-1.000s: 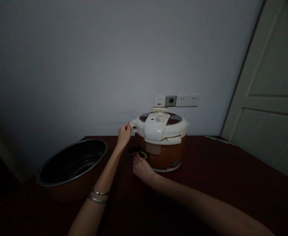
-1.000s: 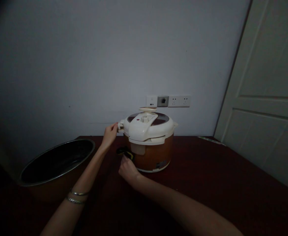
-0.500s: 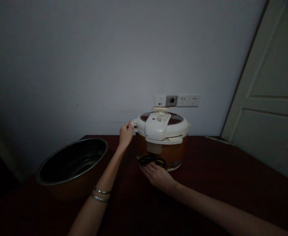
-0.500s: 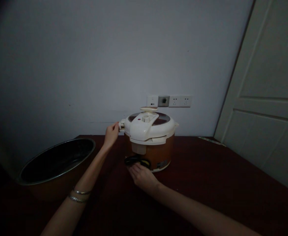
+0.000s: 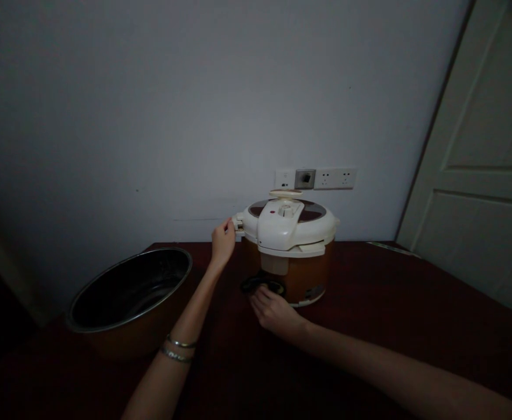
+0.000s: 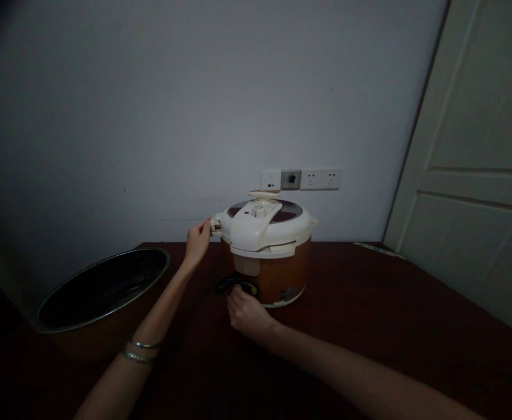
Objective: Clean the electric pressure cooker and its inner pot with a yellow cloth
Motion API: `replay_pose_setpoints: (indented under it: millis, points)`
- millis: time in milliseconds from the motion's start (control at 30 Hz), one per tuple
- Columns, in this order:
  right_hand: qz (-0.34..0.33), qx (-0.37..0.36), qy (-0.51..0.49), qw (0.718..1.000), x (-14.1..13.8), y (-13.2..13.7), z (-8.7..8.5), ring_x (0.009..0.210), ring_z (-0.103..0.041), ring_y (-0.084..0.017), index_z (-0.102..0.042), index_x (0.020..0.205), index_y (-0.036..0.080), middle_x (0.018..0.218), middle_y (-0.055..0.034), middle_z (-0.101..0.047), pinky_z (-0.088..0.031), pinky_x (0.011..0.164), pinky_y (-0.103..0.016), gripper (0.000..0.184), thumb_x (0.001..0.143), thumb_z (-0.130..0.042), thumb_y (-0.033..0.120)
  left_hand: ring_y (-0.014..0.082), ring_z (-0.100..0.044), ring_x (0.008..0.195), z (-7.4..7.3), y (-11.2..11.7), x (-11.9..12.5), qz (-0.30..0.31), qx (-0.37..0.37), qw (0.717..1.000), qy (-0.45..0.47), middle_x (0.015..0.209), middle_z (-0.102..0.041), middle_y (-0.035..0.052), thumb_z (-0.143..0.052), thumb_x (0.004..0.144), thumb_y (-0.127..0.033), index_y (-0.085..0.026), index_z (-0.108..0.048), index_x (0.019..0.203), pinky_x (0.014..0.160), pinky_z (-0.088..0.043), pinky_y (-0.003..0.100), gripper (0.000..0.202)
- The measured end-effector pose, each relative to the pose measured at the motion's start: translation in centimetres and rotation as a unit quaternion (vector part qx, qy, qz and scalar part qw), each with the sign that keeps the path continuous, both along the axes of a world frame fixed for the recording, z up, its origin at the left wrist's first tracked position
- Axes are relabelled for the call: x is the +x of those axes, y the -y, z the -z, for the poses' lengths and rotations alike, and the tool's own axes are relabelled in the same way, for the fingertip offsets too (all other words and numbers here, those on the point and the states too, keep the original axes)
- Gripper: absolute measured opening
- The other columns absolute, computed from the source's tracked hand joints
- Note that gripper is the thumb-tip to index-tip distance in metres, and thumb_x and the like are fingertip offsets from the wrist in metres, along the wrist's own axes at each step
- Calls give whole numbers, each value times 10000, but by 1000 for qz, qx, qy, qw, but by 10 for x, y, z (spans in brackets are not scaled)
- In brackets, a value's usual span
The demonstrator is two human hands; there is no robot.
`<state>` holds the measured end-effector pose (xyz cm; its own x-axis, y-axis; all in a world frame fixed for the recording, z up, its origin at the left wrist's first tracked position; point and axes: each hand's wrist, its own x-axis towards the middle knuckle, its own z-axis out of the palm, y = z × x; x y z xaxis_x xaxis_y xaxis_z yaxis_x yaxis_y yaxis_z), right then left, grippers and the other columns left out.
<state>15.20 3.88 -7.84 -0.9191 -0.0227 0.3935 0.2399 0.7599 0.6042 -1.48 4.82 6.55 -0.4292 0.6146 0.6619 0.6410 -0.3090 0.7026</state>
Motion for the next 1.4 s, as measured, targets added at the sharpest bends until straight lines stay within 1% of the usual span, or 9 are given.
replay_pose_setpoints:
  millis: [233, 467, 600, 700, 833, 967, 1067, 1200, 1400]
  points:
    - [-5, -95, -14, 995, 59, 11, 7, 816, -635, -191, -594, 1126, 116, 859, -79, -711, -463, 817, -372, 272, 885, -469, 103, 219, -598, 1024, 2, -3, -2, 1, 6, 1000, 31, 1094, -670, 116, -399, 851, -280, -105, -667, 1026, 897, -426, 325, 365]
    - [-8, -310, -25, 950, 105, 37, -14, 1118, -565, -249, -556, 1223, 188, 1229, -107, -608, -415, 957, -452, 393, 859, -451, 81, 251, -584, 1075, -16, 3, -10, 13, -46, 994, 101, 1131, -648, 143, -521, 749, -204, -92, -643, 1071, 954, -416, 381, 362]
    - [-45, -529, -161, 832, 115, 63, -35, 1112, -576, -197, -579, 1221, 220, 1218, -58, -620, -450, 953, -372, 460, 812, -431, 70, 244, -507, 1176, -40, 40, 20, -64, 77, 994, -42, 1243, -574, 154, -524, 750, -167, -95, -595, 1146, 1035, -343, 377, 409]
    - [-19, -608, -283, 741, 118, 75, -54, 1034, -616, -226, -667, 1095, 209, 1114, -71, -675, -461, 926, -383, 314, 827, -504, 198, 199, -596, 1023, -44, 73, 56, 14, 122, 987, -100, 1078, -662, 97, -478, 803, -179, -139, -642, 1025, 917, -445, 333, 279]
    - [12, -676, -408, 614, 124, 76, -75, 927, -638, -258, -705, 934, 182, 985, -85, -709, -485, 845, -362, 300, 745, -623, 400, 161, -626, 853, -15, 105, 98, 159, 140, 966, -148, 889, -682, 72, -459, 836, -174, -156, -643, 938, 802, -479, 283, 212]
    - [35, -745, -467, 475, 126, 72, -78, 819, -650, -269, -672, 904, 162, 894, -87, -709, -510, 721, -346, 476, 585, -715, 513, 167, -618, 855, 26, 122, 115, 278, -25, 958, -72, 997, -662, 110, -524, 830, -256, -139, -582, 1113, 771, -486, 280, 312]
    - [28, -757, -460, 463, 120, 75, -75, 794, -642, -260, -662, 863, 161, 854, -79, -702, -503, 707, -337, 480, 545, -733, 513, 191, -615, 882, 50, 128, 114, 349, -174, 920, 50, 1042, -655, 120, -609, 771, -345, -118, -574, 1143, 762, -478, 283, 438]
    - [20, -769, -438, 464, 108, 79, -69, 790, -634, -251, -649, 850, 166, 840, -71, -694, -496, 700, -327, 454, 552, -727, 500, 149, -582, 676, 65, 130, 106, 366, -289, 875, 130, 825, -679, 69, -642, 702, -412, -78, -672, 909, 630, -439, 246, 394]
    - [-4, -818, -452, 354, 114, 55, -46, 846, -630, -237, -641, 900, 200, 869, -55, -676, -521, 686, -327, 410, 602, -718, 471, 114, -527, 569, 54, 126, 70, 271, -273, 909, 163, 687, -653, 22, -659, 656, -349, -92, -684, 790, 537, -387, 206, 291]
